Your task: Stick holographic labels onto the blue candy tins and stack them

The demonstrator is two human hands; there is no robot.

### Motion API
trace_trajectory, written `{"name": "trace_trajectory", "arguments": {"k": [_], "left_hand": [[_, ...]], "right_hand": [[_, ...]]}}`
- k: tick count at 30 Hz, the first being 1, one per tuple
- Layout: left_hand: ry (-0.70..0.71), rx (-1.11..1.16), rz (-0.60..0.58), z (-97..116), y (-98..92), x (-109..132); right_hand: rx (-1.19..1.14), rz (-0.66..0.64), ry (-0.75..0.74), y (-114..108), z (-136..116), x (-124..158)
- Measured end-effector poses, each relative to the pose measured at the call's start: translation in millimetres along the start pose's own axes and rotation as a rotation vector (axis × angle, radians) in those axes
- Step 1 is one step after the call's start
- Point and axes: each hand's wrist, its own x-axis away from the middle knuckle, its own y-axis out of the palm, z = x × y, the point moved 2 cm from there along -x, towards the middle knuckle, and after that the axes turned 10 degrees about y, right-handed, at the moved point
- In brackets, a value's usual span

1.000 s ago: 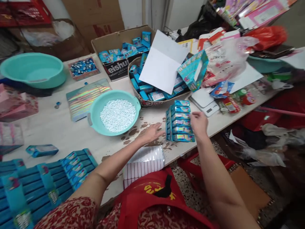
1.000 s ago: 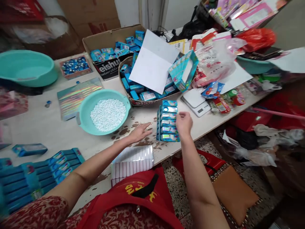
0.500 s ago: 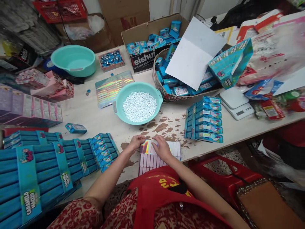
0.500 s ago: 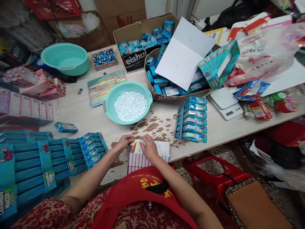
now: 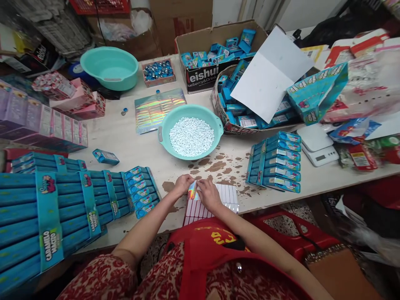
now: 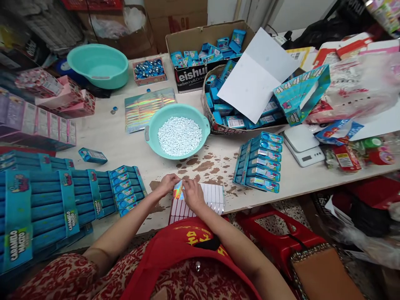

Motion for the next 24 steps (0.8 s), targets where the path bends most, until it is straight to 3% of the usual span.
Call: {"name": "trace_trajectory", "arguments": {"k": [4,9,17,21,24], "left_hand": [[-0.007,-0.03,0.001,-2,1.6,-2],[-0.01,-0.084,0.003,-4,9.6,-4],[-0.042,-0.211,0.009,-4,12.4,-5],[0.14,-0.27,0.074,19,5.0,-5],[0.289,-0.226,0.053,34,3.6,-6]], "right_hand": [[0.014,0.013,-0.064,-1,-6,7],[-0.051,0.02,0.007,-19,-5,8],[-0.61,0.008,0.312,-62,14,19],[-0.76,0.029,0.379,-79,26,18],[-0.837,0.054,0.402,-83,35,14]]}}
